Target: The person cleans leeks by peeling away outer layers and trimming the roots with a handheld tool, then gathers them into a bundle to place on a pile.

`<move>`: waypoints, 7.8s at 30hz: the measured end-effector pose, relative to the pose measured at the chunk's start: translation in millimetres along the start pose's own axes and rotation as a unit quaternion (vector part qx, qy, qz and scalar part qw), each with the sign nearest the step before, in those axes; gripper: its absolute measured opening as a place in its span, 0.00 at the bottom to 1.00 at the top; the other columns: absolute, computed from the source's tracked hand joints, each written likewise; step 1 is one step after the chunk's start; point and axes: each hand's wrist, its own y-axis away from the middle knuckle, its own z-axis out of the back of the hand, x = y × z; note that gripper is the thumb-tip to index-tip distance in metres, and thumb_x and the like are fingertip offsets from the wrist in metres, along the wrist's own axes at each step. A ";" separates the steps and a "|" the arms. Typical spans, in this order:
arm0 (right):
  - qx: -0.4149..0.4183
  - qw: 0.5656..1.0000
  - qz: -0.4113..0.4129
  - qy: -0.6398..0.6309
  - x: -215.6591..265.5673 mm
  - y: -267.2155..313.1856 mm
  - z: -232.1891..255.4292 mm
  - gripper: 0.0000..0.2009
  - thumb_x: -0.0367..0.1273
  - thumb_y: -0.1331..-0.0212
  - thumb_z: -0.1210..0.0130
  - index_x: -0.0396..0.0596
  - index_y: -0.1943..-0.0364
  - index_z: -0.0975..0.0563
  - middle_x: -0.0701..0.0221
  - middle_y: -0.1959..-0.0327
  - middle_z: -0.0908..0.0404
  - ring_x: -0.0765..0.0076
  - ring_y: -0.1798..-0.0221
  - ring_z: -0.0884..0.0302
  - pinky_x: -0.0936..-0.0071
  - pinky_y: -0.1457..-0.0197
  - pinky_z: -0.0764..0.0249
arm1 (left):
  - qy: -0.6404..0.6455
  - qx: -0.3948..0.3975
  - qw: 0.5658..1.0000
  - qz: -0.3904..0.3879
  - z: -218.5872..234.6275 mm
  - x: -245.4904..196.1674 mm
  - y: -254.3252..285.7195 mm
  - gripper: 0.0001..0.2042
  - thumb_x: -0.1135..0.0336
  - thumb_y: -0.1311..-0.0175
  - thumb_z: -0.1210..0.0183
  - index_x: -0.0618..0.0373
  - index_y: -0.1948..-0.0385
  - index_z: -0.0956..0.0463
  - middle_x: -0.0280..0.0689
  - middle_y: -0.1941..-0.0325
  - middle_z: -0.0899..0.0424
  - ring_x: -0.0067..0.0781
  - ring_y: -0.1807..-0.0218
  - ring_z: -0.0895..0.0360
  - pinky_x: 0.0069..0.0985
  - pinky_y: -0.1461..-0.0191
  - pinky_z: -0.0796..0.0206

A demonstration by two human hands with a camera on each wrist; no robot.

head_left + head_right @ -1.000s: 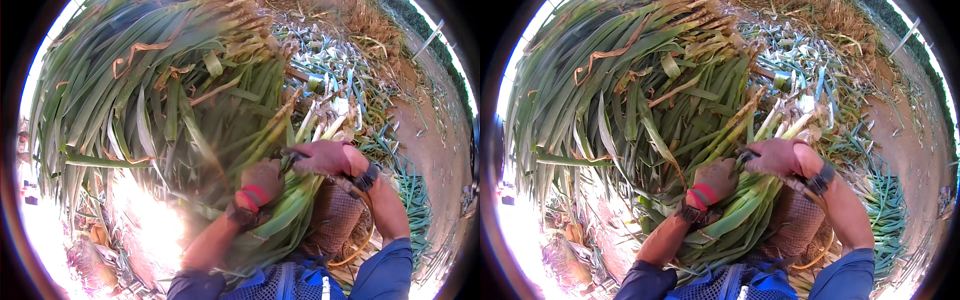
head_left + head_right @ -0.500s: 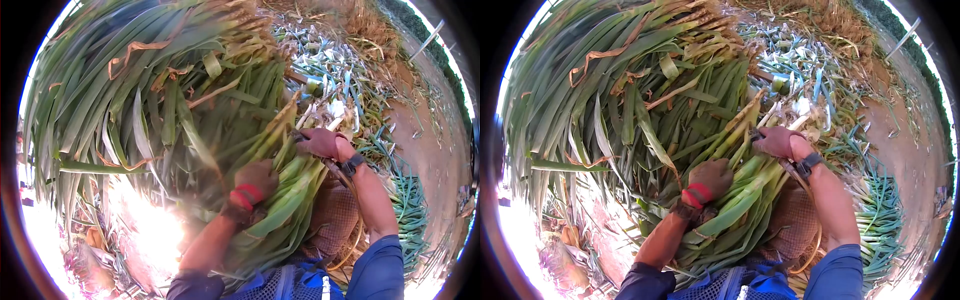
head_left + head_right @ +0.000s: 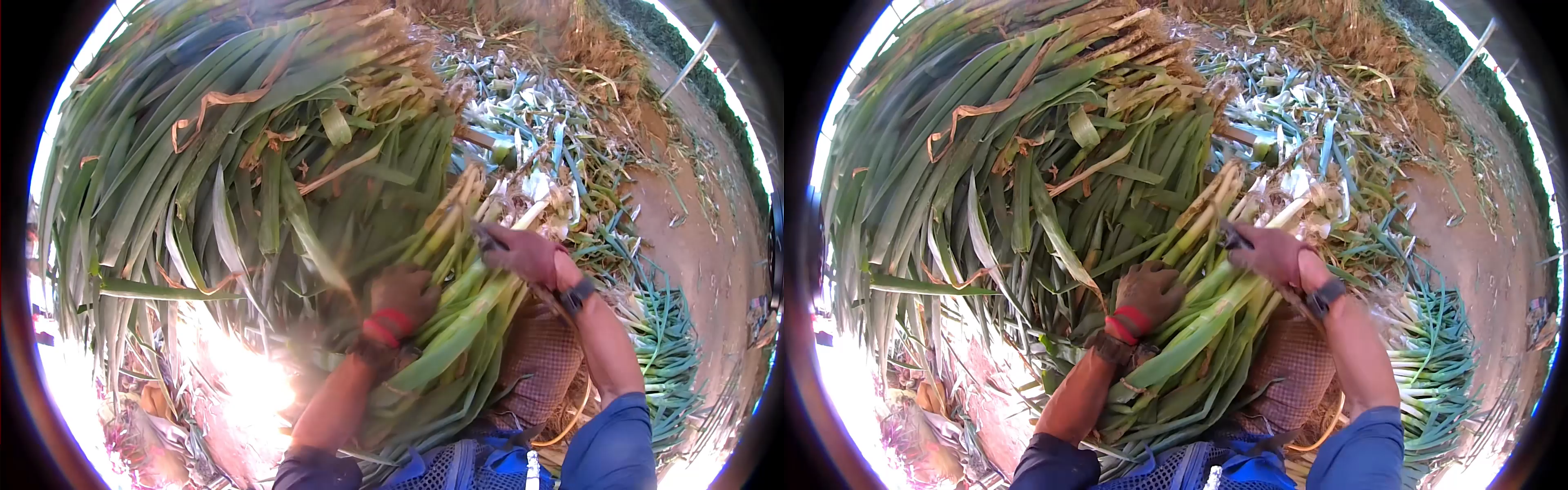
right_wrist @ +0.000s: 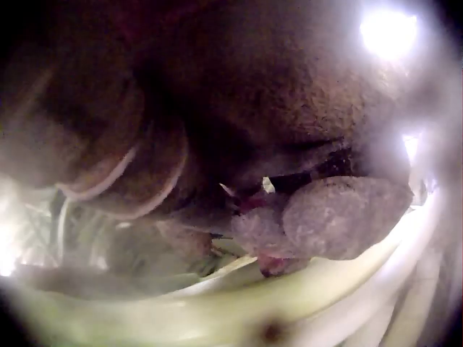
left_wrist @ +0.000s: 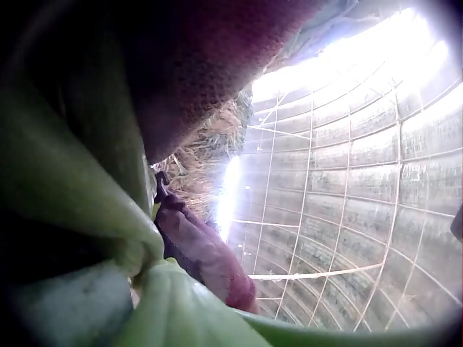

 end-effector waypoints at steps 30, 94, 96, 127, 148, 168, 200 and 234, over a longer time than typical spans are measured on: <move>-0.015 0.999 -0.029 0.040 4.8 -70.6 -11.1 0.33 0.50 0.32 0.42 0.47 0.29 0.27 0.45 0.39 0.17 0.37 0.36 0.19 0.54 0.32 0.26 | -0.011 -0.052 0.997 0.059 5.5 4.4 -8.0 0.29 0.49 0.41 0.36 0.55 0.40 0.19 0.50 0.32 0.22 0.61 0.35 0.24 0.49 0.29 0.33; -0.027 0.999 0.033 -0.016 -5.9 119.4 -21.4 0.36 0.53 0.32 0.44 0.50 0.24 0.34 0.46 0.44 0.15 0.37 0.41 0.17 0.53 0.36 0.24 | -0.092 0.010 0.987 0.128 75.3 -36.6 8.1 0.30 0.50 0.50 0.29 0.58 0.46 0.18 0.53 0.50 0.10 0.55 0.44 0.13 0.45 0.38 0.22; -0.038 0.997 0.059 -0.019 -7.4 121.8 -24.4 0.36 0.53 0.33 0.44 0.51 0.24 0.34 0.47 0.45 0.15 0.38 0.41 0.17 0.53 0.36 0.24 | -0.114 0.031 0.983 0.138 70.6 -21.0 9.0 0.31 0.48 0.50 0.28 0.58 0.45 0.18 0.53 0.49 0.10 0.56 0.44 0.13 0.45 0.38 0.23; -0.401 0.910 -0.092 -0.051 -94.3 183.1 -31.4 0.19 0.36 0.30 0.45 0.39 0.43 0.20 0.45 0.52 0.15 0.37 0.50 0.16 0.51 0.45 0.22 | -0.407 0.133 0.904 -0.017 -15.7 -53.6 -122.2 0.15 0.56 0.38 0.36 0.52 0.58 0.08 0.43 0.61 0.07 0.45 0.59 0.08 0.42 0.59 0.18; -0.108 0.811 -0.095 -0.568 -104.5 0.4 -42.1 0.20 0.46 0.31 0.39 0.38 0.66 0.17 0.65 0.73 0.14 0.69 0.77 0.16 0.70 0.74 0.20 | -0.073 0.121 0.988 -0.063 -26.3 -63.9 -185.3 0.25 0.54 0.29 0.33 0.64 0.40 0.18 0.42 0.46 0.10 0.30 0.47 0.14 0.28 0.40 0.24; -0.189 0.715 -0.136 -0.659 -104.2 -14.7 -56.7 0.15 0.43 0.37 0.28 0.46 0.67 0.15 0.75 0.75 0.20 0.79 0.79 0.25 0.78 0.76 0.26 | 0.223 0.318 0.914 0.117 -38.1 -23.4 -164.3 0.22 0.61 0.31 0.27 0.68 0.43 0.17 0.33 0.51 0.12 0.17 0.54 0.18 0.19 0.48 0.24; -0.092 0.852 -0.004 -0.516 -66.7 -156.1 -93.8 0.26 0.53 0.23 0.49 0.44 0.41 0.18 0.52 0.60 0.14 0.59 0.62 0.18 0.59 0.50 0.24 | -0.113 0.113 0.986 0.042 26.3 -32.3 -126.8 0.37 0.43 0.34 0.32 0.63 0.31 0.26 0.54 0.37 0.17 0.53 0.33 0.21 0.39 0.31 0.28; -0.069 0.800 0.271 -0.531 -52.5 10.9 -21.4 0.37 0.50 0.30 0.35 0.40 0.26 0.33 0.58 0.34 0.23 0.63 0.32 0.25 0.63 0.27 0.29 | 0.195 0.152 0.969 -0.030 44.7 -111.5 -110.0 0.49 0.91 0.49 0.30 0.59 0.21 0.45 0.49 0.41 0.16 0.41 0.54 0.10 0.32 0.55 0.11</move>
